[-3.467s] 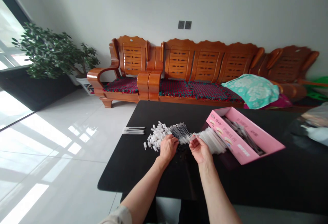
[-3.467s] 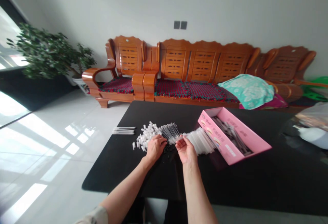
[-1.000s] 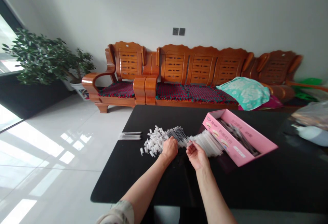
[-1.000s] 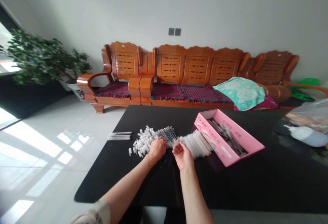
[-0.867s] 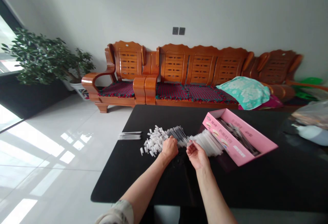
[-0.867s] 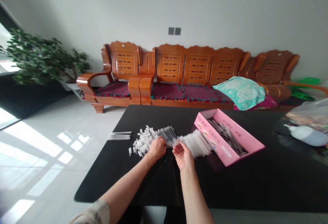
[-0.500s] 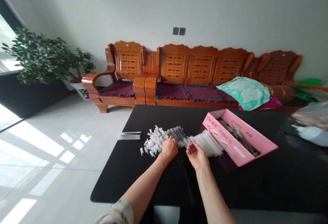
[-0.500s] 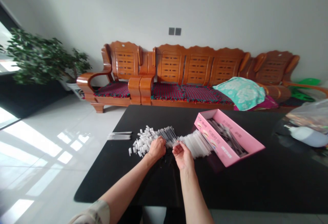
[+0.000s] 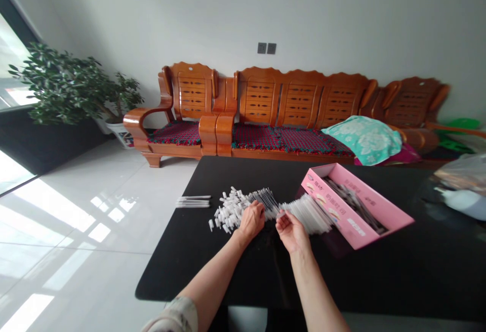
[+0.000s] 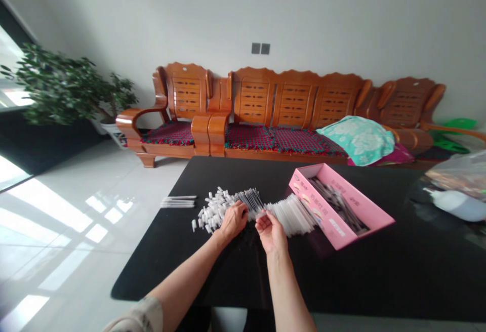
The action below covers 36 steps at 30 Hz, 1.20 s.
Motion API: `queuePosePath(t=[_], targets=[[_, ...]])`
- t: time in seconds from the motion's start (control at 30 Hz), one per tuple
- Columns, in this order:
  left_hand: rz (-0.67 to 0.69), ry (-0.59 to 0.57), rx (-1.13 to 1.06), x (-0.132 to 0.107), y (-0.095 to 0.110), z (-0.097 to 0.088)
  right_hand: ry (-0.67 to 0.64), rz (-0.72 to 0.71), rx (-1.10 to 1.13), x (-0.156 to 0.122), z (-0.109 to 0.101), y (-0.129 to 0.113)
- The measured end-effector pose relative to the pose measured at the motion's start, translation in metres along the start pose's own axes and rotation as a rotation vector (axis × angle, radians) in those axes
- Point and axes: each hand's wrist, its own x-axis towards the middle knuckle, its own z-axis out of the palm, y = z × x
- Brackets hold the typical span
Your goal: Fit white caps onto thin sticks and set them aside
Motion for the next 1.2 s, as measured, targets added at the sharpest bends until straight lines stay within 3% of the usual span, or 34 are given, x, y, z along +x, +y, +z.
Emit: queuePosePath(t=[0.37, 0.43, 0.57, 0.7, 0.83, 1.0, 1.2], targets=[[-0.061, 0.121, -0.301, 0.002, -0.004, 0.004, -0.001, -0.023, -0.034, 0.003, -0.001, 0.001], [-0.16, 0.15, -0.484, 0.003, -0.005, 0.001, 0.0, -0.037, -0.04, 0.004, 0.0, 0.001], [-0.424, 0.17, -1.131, -0.003, -0.008, -0.012, 0.009, -0.084, -0.047, 0.002, 0.006, -0.001], [-0.445, 0.179, -1.528, -0.017, -0.002, -0.034, -0.018, -0.166, -0.081, 0.0, 0.014, 0.001], [-0.445, 0.184, -1.62, -0.03, 0.01, -0.05, -0.062, -0.244, -0.124, -0.007, 0.025, 0.007], [-0.476, 0.172, -1.68, -0.035, 0.017, -0.058, -0.073, -0.314, -0.152, -0.021, 0.039, 0.012], [-0.529, 0.171, -1.768, -0.036, 0.014, -0.06, -0.099, -0.303, -0.172, -0.022, 0.035, 0.011]])
